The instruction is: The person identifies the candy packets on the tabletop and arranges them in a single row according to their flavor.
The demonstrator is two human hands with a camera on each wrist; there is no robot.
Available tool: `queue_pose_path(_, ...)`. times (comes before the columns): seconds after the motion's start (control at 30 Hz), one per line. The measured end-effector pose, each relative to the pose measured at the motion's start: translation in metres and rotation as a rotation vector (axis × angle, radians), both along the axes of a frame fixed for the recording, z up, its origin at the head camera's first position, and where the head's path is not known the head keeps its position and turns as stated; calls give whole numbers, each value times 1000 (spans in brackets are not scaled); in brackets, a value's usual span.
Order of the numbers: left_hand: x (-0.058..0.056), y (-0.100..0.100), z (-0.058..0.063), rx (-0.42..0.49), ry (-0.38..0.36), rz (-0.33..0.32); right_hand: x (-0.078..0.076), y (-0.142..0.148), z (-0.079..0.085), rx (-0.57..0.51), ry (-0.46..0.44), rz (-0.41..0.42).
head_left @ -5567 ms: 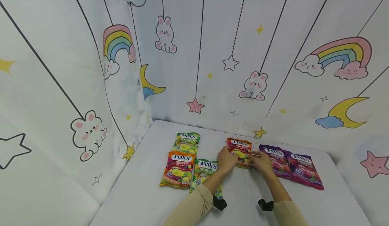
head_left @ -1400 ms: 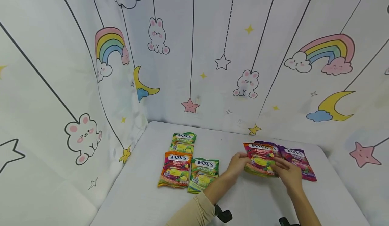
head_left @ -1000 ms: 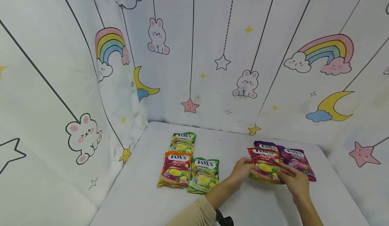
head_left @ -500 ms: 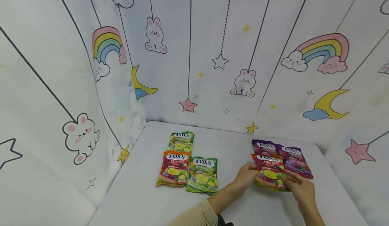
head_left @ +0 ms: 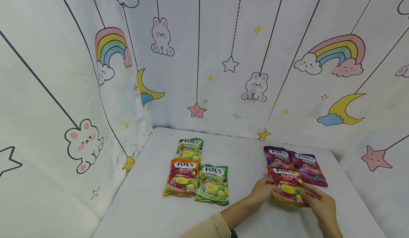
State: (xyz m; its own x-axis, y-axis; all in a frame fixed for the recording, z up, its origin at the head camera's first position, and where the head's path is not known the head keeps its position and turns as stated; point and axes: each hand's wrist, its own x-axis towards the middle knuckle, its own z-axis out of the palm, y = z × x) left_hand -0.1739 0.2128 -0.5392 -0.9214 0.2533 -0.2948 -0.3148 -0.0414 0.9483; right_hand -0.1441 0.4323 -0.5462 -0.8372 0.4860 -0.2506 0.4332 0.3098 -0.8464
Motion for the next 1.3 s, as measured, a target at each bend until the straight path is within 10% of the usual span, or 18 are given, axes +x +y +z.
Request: queue_pose_path(1.3, 9, 13, -16, -24, -9, -39, 3, 25, -36, -40, -83, -9)
